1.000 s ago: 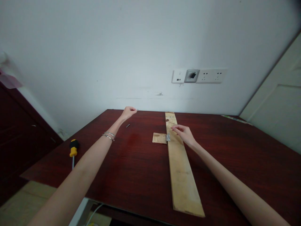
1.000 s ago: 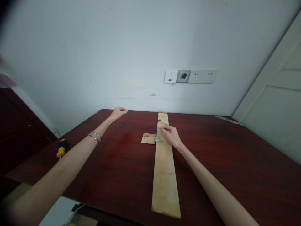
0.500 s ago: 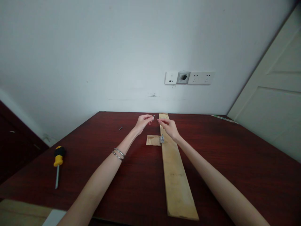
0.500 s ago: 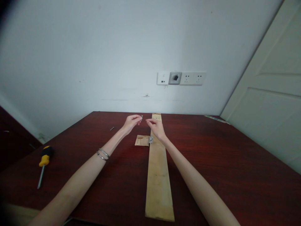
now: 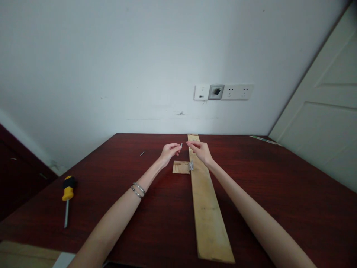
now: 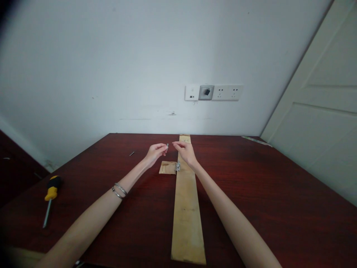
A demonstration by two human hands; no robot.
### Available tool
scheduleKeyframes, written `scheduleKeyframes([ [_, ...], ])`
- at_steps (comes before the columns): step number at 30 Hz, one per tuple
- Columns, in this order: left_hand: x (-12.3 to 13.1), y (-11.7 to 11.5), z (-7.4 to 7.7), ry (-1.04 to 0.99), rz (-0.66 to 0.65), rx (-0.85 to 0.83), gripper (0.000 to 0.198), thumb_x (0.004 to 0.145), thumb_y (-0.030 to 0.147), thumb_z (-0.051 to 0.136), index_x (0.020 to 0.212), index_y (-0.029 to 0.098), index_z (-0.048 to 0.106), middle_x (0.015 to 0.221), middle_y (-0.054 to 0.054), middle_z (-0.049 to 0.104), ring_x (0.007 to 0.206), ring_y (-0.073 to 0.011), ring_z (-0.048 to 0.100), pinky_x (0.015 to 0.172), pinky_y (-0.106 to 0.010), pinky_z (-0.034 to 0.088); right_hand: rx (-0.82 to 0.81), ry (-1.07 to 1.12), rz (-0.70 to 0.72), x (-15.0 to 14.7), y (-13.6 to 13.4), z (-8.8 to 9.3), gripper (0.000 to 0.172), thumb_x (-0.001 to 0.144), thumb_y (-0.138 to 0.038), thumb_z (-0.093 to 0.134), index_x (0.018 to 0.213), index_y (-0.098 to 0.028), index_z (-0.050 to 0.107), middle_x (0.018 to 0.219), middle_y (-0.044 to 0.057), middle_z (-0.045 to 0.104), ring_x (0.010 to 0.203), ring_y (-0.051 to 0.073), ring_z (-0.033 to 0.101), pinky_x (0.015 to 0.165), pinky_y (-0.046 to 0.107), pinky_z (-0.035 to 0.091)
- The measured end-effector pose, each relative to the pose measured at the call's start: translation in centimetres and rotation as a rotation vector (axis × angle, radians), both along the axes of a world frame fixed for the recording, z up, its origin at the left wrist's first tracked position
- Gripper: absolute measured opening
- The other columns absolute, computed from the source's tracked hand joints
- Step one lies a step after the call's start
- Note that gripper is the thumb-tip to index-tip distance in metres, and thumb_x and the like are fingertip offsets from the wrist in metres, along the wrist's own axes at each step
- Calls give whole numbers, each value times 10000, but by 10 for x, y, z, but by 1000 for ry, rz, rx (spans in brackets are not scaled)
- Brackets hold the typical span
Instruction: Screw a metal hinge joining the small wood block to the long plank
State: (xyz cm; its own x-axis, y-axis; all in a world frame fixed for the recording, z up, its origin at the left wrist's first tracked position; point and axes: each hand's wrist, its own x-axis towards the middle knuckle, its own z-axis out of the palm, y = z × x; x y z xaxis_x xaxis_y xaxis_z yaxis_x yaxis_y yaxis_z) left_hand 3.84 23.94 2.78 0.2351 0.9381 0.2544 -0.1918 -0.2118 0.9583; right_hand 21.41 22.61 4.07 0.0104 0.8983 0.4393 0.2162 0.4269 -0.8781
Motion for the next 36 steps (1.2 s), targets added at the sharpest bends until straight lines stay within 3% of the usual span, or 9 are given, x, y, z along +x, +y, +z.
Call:
scheduleKeyframes([
  [8,1,-8,0,-13,-1,-10,280,644,347,748,764,107,671,692,-20,595,624,-94,521,568,-220,407,-37,-33,80,-4,-5,-1,217,710,-343,642,809,-190,758,895,61,753,859,226,676,750,348,521],
  [16,3,-10,-1,-14,-28,-38,301,636,350,759,786,104,673,687,-19,596,608,-90,525,573,-222,419,-59,-19,97,-5,-7,0,271,716,-392,640,844,-180,750,925,70,748,876,225,669,713,332,521],
  [36,4,-14,1,0,-83,-60,331,610,359,787,792,100,694,706,-33,605,625,-95,526,573,-225,424,-74,10,118,-4,-11,4,233,653,-386,696,727,-168,734,783,52,731,746,182,638,678,301,485],
])
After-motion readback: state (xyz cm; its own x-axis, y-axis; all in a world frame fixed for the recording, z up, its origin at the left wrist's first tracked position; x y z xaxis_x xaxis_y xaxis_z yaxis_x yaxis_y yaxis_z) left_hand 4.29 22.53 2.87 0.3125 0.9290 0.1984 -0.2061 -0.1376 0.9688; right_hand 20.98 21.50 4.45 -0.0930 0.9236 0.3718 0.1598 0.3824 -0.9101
